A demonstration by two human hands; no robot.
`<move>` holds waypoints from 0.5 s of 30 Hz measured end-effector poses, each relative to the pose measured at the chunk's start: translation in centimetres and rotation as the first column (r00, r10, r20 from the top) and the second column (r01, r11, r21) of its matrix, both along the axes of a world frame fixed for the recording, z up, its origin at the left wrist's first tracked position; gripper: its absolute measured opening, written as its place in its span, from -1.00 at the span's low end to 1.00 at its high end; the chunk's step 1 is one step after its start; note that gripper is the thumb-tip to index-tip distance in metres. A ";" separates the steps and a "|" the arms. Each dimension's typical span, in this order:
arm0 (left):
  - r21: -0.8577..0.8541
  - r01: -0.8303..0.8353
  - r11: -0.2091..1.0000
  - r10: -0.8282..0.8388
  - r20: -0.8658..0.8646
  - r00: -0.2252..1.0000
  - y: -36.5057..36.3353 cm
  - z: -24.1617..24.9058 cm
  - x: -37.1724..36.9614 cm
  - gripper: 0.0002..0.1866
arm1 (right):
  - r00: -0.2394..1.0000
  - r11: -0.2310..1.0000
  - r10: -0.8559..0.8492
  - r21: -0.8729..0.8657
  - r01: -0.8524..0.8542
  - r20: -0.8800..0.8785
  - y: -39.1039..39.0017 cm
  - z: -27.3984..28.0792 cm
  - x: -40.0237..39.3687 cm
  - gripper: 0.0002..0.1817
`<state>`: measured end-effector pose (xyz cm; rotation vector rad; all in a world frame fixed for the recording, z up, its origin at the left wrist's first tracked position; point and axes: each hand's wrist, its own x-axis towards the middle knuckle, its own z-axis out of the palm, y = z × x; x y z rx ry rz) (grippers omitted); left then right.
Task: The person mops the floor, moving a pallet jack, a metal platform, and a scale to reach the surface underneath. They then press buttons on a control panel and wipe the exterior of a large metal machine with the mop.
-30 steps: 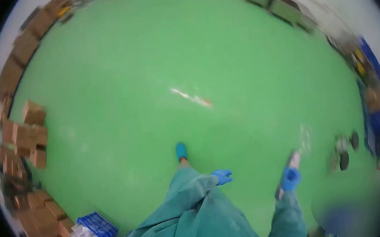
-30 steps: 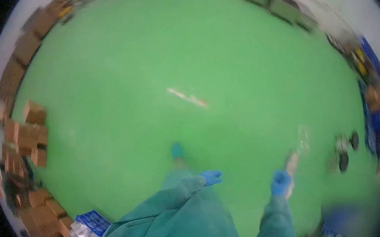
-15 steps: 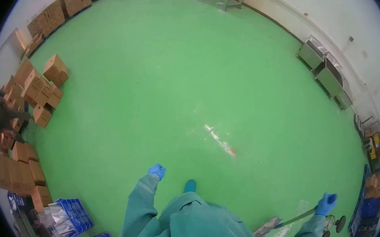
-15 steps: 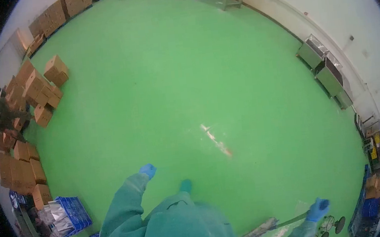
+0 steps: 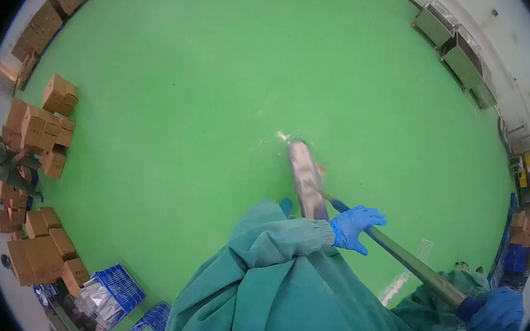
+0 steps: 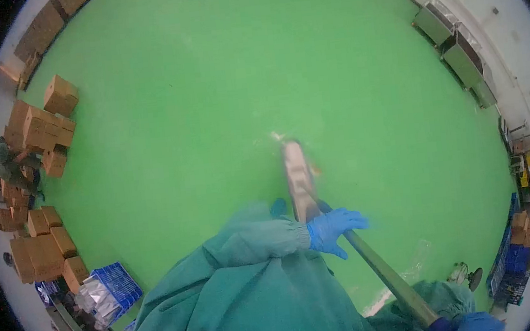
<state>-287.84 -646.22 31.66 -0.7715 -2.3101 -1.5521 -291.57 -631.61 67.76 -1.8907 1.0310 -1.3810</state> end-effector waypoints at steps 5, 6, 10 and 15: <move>-0.280 -0.171 0.945 0.293 0.485 0.824 -7.4 -2.0 -3.6 -0.82 | 0.982 0.962 -0.037 -0.261 0.085 0.183 -4.8 -4.1 -2.4 -0.75; -0.222 -0.241 0.945 0.323 0.507 0.799 -9.4 -4.1 -3.9 -0.87 | 0.972 0.969 -0.075 -0.212 0.124 0.224 -5.2 -4.9 -2.9 -0.72; -0.234 -0.387 0.892 0.452 0.492 0.744 -19.2 -10.6 -2.5 -0.93 | 0.882 0.865 -0.342 -0.258 0.430 0.324 -9.0 -13.2 -4.1 -0.82; -0.504 -0.451 0.736 0.638 0.295 0.711 -30.5 -13.5 0.3 -0.66 | 0.743 0.835 -0.542 0.152 0.529 0.392 -19.4 -26.4 -2.5 -0.80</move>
